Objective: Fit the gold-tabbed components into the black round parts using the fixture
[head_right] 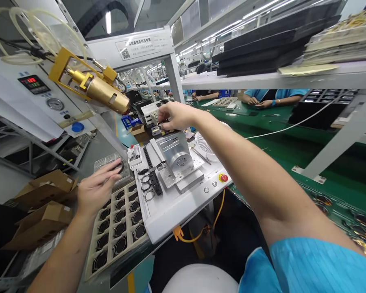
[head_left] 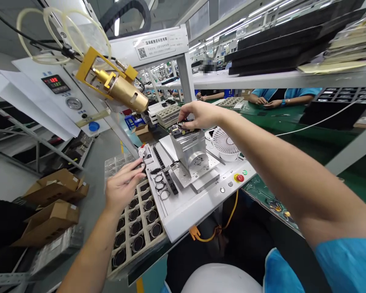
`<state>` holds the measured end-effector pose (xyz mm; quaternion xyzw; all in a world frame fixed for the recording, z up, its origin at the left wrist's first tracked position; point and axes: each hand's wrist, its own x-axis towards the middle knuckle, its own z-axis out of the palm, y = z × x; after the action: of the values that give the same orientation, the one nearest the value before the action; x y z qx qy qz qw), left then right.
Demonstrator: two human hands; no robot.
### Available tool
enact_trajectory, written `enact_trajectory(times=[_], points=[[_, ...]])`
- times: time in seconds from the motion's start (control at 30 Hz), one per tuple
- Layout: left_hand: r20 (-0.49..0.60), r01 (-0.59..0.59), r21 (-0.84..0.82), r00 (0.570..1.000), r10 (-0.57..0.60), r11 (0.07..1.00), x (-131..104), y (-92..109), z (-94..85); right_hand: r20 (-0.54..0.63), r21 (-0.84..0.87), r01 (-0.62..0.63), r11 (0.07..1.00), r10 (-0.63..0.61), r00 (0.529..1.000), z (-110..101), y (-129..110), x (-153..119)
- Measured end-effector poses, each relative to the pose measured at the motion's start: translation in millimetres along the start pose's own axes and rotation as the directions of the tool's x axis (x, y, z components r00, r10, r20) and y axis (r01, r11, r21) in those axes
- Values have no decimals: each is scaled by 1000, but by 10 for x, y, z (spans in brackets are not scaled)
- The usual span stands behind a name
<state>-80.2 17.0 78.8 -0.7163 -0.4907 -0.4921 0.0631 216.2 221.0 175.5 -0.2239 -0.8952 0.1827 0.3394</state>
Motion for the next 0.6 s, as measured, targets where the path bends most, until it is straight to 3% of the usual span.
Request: enact_trajectory(times=[0.13, 0.2, 0.3, 0.37, 0.47, 0.53, 0.6], points=[[8, -68, 36, 998, 68, 997, 703, 289, 508, -319, 161, 24, 987, 29, 947, 113, -105, -329], [25, -50, 73, 999, 48, 996, 1054, 430, 809, -390, 246, 9, 969, 90, 917, 183, -139, -542], [152, -12, 207, 988, -19, 978, 1413, 607, 1158, -436, 347, -16, 938, 176, 883, 257, -187, -959], [247, -26, 268, 968, -42, 963, 1485, 673, 1272, -449, 388, -57, 920, 243, 860, 288, -197, -1319], [357, -131, 247, 934, 36, 960, 1391, 661, 1286, -427, 445, -211, 870, 413, 804, 361, -103, -1948], [391, -192, 225, 916, 92, 955, 1292, 610, 1242, -377, 485, -362, 796, 564, 735, 464, 51, -2364], [424, -216, 224, 899, 104, 950, 1240, 567, 1195, -301, 475, -548, 689, 712, 634, 611, 247, -2715]])
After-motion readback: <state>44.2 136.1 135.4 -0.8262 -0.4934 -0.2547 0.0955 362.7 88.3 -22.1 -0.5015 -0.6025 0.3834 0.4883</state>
